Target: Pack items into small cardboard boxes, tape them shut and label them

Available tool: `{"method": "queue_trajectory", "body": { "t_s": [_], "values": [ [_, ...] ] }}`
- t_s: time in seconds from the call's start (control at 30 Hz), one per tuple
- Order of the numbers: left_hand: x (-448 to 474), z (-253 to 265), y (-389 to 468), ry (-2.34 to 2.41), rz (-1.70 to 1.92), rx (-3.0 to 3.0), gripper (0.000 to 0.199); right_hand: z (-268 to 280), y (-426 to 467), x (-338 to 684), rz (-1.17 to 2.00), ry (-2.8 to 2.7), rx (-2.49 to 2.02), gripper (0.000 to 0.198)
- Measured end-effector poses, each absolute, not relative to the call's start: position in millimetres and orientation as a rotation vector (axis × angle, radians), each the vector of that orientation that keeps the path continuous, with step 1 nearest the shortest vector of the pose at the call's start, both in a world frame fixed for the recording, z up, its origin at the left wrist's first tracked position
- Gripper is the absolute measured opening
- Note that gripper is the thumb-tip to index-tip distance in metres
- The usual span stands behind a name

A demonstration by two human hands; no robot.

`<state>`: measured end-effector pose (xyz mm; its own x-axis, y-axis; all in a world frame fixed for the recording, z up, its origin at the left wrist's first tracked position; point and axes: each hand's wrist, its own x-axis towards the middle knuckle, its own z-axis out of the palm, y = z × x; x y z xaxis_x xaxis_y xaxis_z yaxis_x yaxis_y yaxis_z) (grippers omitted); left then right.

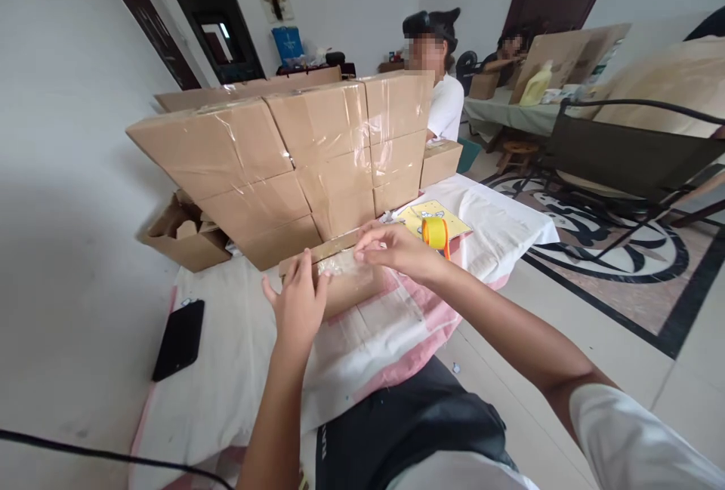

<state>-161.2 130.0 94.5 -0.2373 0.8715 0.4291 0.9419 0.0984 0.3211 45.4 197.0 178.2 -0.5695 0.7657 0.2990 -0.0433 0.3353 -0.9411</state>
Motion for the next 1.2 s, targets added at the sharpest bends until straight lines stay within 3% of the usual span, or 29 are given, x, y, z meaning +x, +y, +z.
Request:
{"method": "queue_trajectory", "body": {
  "t_s": [0.23,0.33,0.4,0.5,0.57,0.67,0.7,0.77,0.87,0.97,1.1,1.2],
  "values": [
    [-162,77,116,-2.218,-0.691,-1.954,0.079,147,242,-9,1.266,-2.022,-0.709,0.011],
    [-163,77,118,-2.207,-0.747,-1.955,0.091,136,256,-24,1.046,-2.114,-0.973,0.006],
    [-165,74,120,-2.152,-0.739,-1.961,0.083,128,261,-31,0.865,-2.168,-1.131,0.004],
    [-167,66,121,-2.018,-0.657,-1.997,0.053,117,262,-38,0.732,-2.298,-1.174,0.004],
    [-169,62,120,-1.948,-0.626,-2.018,0.043,114,262,-40,0.632,-2.365,-1.178,0.018],
    [-171,62,116,-1.896,-0.62,-2.036,0.042,115,273,-33,0.303,-2.226,-1.352,0.06],
    [-171,63,115,-1.876,-0.618,-2.052,0.042,116,280,-25,0.19,-2.114,-1.437,0.065],
    [-173,65,114,-1.799,-0.618,-2.109,0.041,118,300,1,0.084,-1.931,-1.605,0.057],
    [-177,64,114,-1.623,-0.667,-2.17,0.036,117,326,62,0.132,-1.882,-1.781,0.038],
    [-181,61,118,-1.492,-0.722,-2.14,0.031,111,337,126,0.135,-1.853,-1.897,0.033],
    [-183,58,123,-1.433,-0.757,-2.116,0.031,100,333,173,0.319,-1.877,-2.089,0.066],
    [-184,57,125,-1.449,-0.783,-2.113,0.03,88,327,174,0.408,-1.937,-2.135,0.071]
  ]
}}
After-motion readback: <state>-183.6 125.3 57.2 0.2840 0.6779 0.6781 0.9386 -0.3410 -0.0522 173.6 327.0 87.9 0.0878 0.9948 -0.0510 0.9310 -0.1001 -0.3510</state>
